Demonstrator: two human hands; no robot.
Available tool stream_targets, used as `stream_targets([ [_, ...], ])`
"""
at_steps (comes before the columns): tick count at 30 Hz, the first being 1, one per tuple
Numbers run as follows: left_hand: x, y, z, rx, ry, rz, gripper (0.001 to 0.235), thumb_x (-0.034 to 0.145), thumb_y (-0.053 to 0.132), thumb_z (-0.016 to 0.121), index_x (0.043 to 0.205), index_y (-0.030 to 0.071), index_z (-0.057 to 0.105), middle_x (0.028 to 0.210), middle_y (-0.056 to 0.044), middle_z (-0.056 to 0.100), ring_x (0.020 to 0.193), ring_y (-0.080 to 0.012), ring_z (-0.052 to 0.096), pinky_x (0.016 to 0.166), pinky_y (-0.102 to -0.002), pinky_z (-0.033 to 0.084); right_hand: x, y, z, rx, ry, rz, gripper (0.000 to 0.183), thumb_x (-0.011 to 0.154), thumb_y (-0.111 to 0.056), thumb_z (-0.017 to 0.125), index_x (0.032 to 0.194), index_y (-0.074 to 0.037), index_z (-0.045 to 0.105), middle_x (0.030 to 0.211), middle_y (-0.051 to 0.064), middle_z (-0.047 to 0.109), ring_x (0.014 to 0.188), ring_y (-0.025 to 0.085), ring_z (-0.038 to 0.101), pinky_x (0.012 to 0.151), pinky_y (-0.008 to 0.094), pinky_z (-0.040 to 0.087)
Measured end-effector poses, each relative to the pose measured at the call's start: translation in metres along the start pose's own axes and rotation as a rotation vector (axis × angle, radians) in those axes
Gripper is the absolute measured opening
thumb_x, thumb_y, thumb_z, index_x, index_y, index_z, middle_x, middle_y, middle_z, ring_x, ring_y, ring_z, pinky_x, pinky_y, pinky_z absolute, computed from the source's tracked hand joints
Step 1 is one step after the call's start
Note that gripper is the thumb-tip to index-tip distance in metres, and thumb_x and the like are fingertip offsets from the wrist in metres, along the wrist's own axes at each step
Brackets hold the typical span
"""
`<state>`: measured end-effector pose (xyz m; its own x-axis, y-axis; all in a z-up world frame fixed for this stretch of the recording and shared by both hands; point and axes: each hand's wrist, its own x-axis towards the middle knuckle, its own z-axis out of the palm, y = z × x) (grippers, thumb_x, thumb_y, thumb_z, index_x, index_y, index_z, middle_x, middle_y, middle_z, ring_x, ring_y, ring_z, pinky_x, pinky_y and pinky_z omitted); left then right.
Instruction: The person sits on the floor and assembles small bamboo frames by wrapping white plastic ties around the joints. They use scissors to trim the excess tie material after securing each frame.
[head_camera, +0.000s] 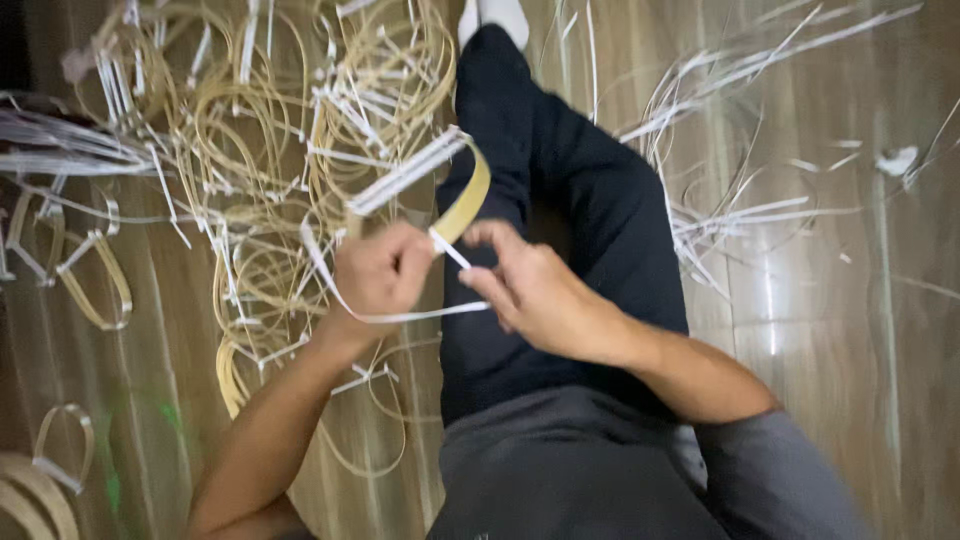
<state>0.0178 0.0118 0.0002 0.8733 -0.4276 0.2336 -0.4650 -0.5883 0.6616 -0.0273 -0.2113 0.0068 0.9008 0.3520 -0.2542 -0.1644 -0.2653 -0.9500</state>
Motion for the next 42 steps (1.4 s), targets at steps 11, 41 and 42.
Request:
stream_targets([
  [11, -0.007, -0.004, 0.002, -0.028, -0.091, 0.048, 0.015, 0.098, 0.011, 0.064, 0.085, 0.008, 0.069, 0.061, -0.011, 0.059, 0.051, -0.0211, 0.063, 0.050, -0.035, 0.047, -0.006, 0.018, 0.020, 0.042, -0.059, -0.360, 0.024, 0.106, -0.018, 0.055, 0.094, -0.003, 0.069, 0.063, 0.008, 0.064, 0.048, 0.014, 0.062, 0.046, 0.029, 0.049],
  [41, -0.028, 0.023, 0.007, -1.070, -0.495, -0.618, 0.028, 0.107, 0.021, 0.053, 0.094, 0.000, 0.066, 0.062, 0.003, 0.049, 0.052, -0.0032, 0.039, 0.048, -0.021, 0.029, 0.079, 0.041, 0.009, -0.291, 0.326, -1.068, 0.010, 0.089, -0.006, 0.076, 0.099, -0.006, 0.073, 0.079, 0.010, 0.072, 0.064, 0.026, 0.067, 0.060, 0.037, 0.051],
  [42, -0.028, 0.024, 0.005, -1.068, -0.490, -0.612, 0.028, 0.108, 0.021, 0.053, 0.095, 0.000, 0.065, 0.062, 0.004, 0.048, 0.051, -0.0030, 0.038, 0.047, -0.021, 0.028, 0.079, 0.038, 0.010, -0.306, 0.340, -1.072, 0.012, 0.088, -0.006, 0.077, 0.099, -0.006, 0.073, 0.078, 0.010, 0.072, 0.064, 0.026, 0.067, 0.060, 0.037, 0.051],
])
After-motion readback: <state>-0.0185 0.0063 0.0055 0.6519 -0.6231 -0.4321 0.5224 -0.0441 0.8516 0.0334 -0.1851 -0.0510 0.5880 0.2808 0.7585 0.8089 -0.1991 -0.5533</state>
